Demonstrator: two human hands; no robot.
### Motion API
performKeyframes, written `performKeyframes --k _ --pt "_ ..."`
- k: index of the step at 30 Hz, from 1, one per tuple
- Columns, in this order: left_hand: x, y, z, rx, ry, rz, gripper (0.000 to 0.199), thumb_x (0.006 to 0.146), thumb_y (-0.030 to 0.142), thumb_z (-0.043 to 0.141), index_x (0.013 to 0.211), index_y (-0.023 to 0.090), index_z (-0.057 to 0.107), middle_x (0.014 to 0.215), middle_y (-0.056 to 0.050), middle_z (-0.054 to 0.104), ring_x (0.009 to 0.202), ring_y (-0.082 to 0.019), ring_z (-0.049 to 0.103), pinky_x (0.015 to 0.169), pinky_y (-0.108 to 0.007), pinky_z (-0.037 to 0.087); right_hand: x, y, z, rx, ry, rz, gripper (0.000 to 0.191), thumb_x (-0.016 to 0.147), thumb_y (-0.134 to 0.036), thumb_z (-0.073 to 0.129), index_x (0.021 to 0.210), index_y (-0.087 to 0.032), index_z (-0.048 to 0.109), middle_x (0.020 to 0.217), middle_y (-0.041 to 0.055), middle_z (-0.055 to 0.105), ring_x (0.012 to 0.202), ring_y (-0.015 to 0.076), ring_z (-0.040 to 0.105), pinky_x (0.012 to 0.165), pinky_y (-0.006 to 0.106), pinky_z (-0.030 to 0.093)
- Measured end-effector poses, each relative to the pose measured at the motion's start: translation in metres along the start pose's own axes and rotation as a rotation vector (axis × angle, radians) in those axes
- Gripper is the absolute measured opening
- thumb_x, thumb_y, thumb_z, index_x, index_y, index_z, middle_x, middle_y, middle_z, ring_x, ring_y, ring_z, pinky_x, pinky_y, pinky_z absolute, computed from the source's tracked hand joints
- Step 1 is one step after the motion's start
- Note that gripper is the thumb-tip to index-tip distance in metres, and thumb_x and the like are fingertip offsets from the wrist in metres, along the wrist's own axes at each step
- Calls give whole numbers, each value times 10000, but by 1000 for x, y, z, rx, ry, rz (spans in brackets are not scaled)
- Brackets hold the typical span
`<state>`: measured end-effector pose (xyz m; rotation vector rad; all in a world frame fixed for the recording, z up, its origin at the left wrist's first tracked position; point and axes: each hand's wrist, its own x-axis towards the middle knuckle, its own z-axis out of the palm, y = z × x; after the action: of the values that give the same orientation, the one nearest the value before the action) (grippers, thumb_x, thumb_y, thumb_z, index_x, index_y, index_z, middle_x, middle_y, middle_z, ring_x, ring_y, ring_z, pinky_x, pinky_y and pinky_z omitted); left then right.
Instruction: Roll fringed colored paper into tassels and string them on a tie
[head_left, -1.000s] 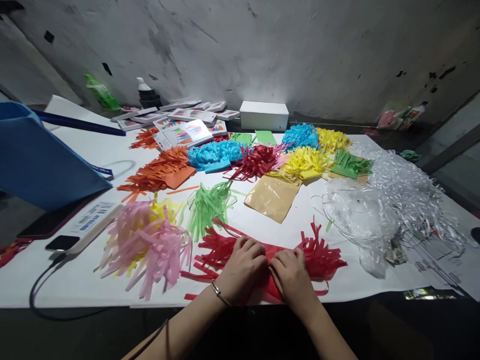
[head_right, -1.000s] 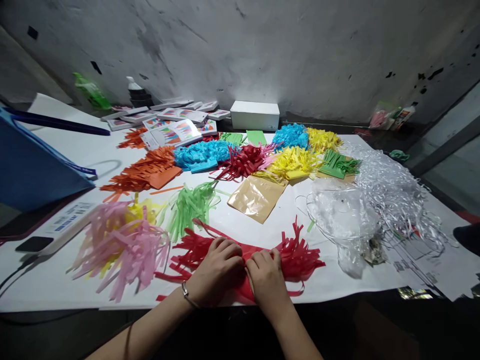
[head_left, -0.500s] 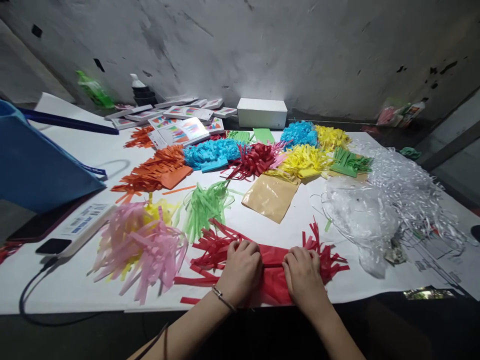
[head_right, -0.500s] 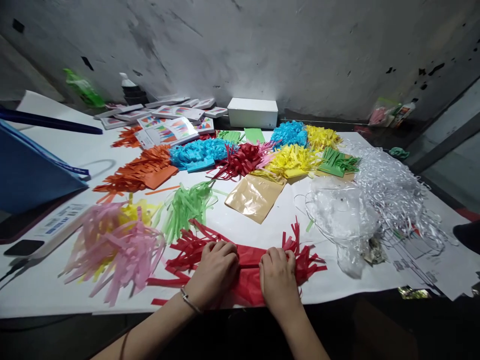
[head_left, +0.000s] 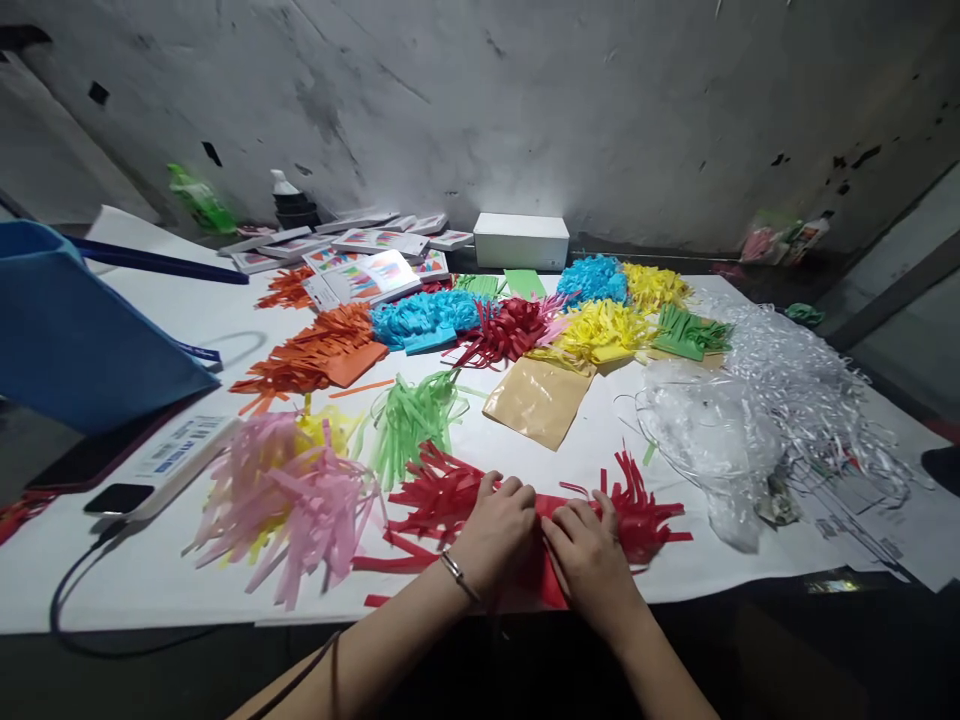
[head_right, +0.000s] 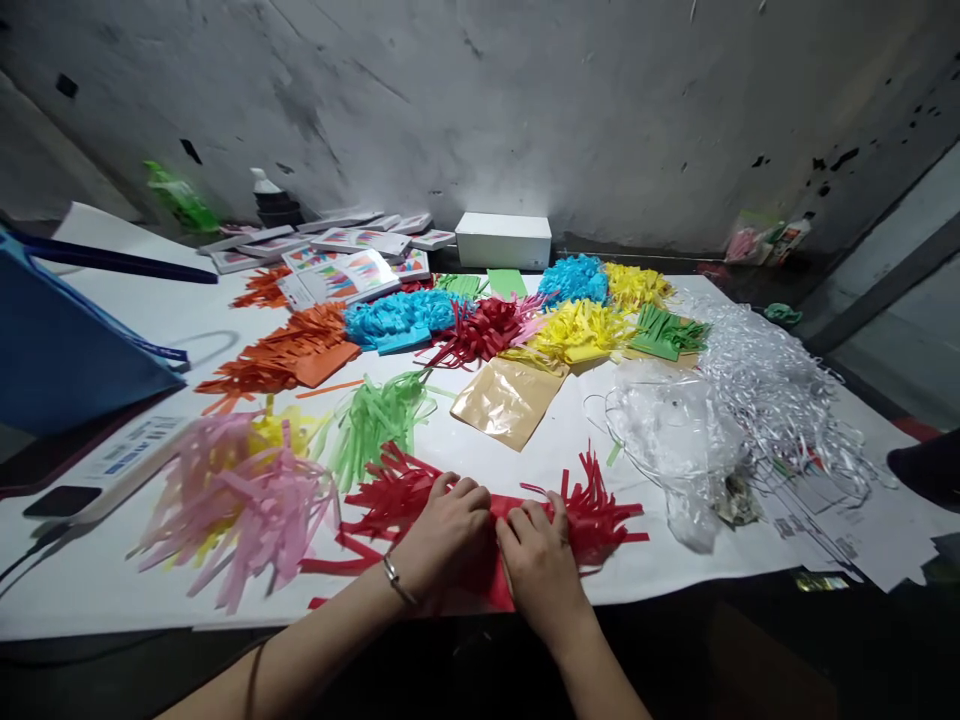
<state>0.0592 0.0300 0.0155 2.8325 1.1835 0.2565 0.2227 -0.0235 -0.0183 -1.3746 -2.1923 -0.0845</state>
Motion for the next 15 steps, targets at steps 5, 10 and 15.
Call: performKeyframes --k 5,10,15 --pt "-13 4 4 -86 89 84 22 887 170 671 876 177 688 963 -43 691 913 -207 576 927 -398 432 14 -4 9 -4 100 70 225 914 -53 460 863 -194 628 797 30 643 820 205 573 1016 471 327" --pt "-20 3 25 -164 102 39 272 806 139 691 1069 207 676 1199 -101 667 1094 -282 597 923 -415 493 29 18 -8 -31 396 325 208 985 -157 434 891 -204 614 832 28 667 815 191 616 910 394 439" --pt "-9 -30 35 -91 105 -160 313 855 198 606 1156 226 685 1296 -131 652 1177 -328 609 988 -488 481 -22 80 -74 -166 825 610 230 1015 -310 441 972 -167 616 871 76 701 796 204 670 708 307 513"
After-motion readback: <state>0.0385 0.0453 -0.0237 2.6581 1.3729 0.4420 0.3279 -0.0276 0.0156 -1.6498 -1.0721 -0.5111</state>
